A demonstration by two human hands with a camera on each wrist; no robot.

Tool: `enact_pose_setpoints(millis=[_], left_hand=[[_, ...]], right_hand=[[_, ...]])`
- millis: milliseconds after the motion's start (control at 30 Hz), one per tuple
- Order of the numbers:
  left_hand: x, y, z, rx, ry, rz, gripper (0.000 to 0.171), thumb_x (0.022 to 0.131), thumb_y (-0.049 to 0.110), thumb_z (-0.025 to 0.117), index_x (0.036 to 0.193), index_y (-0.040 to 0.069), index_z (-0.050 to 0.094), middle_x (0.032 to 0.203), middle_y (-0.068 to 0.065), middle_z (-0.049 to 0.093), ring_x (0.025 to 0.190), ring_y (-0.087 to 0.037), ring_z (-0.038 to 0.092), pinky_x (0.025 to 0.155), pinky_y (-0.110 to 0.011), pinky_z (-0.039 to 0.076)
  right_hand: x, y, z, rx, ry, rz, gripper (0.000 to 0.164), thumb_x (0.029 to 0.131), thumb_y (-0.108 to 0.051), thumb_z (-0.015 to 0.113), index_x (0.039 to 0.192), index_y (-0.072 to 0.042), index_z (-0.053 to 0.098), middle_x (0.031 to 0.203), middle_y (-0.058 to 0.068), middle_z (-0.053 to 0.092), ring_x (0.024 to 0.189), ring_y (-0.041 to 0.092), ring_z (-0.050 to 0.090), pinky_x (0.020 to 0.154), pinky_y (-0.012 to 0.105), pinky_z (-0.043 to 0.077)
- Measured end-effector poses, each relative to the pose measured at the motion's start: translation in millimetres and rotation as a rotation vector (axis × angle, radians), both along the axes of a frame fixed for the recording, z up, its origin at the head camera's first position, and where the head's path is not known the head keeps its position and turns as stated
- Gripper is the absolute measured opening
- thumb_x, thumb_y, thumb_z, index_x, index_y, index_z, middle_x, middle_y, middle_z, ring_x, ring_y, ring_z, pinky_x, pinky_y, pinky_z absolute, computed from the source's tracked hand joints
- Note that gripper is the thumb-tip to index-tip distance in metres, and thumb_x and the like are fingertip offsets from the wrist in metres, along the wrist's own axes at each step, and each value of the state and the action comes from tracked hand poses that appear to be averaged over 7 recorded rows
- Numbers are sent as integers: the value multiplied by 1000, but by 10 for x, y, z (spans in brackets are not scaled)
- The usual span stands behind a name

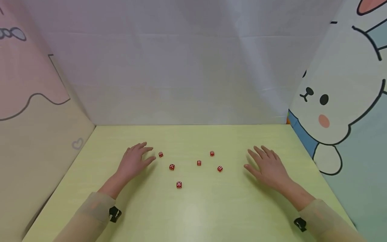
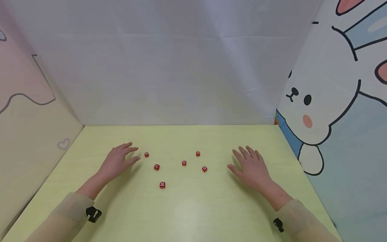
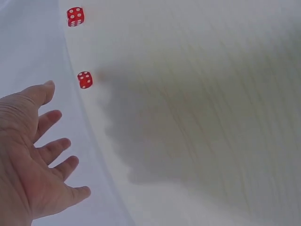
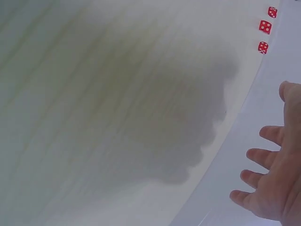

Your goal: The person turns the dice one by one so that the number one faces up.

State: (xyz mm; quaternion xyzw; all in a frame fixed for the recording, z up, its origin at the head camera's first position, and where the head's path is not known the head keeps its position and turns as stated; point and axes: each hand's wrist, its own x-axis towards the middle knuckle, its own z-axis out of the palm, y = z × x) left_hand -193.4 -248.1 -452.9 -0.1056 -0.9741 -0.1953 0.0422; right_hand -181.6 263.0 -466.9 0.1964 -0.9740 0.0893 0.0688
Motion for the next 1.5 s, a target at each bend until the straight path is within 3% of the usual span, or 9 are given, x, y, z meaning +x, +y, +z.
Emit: enact_pose_setpoints(millis=[233, 433, 967, 1500], left_hand=[[-165, 75, -141, 82, -46, 20, 38, 95, 31, 73, 123, 5, 73, 146, -25, 54, 136, -47, 46, 114, -68, 28], [-192, 159, -207, 109, -72, 33, 34, 94, 29, 74, 118, 5, 75, 146, -25, 54, 137, -47, 46, 114, -68, 28], [-241, 207, -355, 97, -54, 42, 24, 94, 26, 74, 110, 7, 77, 143, -26, 55, 138, -49, 44, 115, -70, 24], [-281, 185, -429, 109, -47, 66, 23, 95, 25, 74, 109, 8, 77, 144, -25, 55, 138, -46, 44, 116, -70, 22]], right_hand=[[-23, -74, 4, -102, 2, -6, 48, 100, -36, 66, 137, -4, 65, 142, 20, 58, 133, 45, 49, 107, 66, 39], [-67, -127, -38, -143, 0, 10, 36, 99, -28, 68, 126, -5, 72, 132, 16, 66, 126, 41, 56, 104, 60, 45], [-184, -334, -46, -126, -3, 52, 33, 99, -26, 68, 123, -5, 74, 128, 16, 68, 123, 40, 57, 104, 57, 46], [-313, -412, -48, -100, 0, 77, 34, 100, -26, 67, 125, -4, 72, 129, 16, 67, 124, 39, 57, 105, 55, 46]])
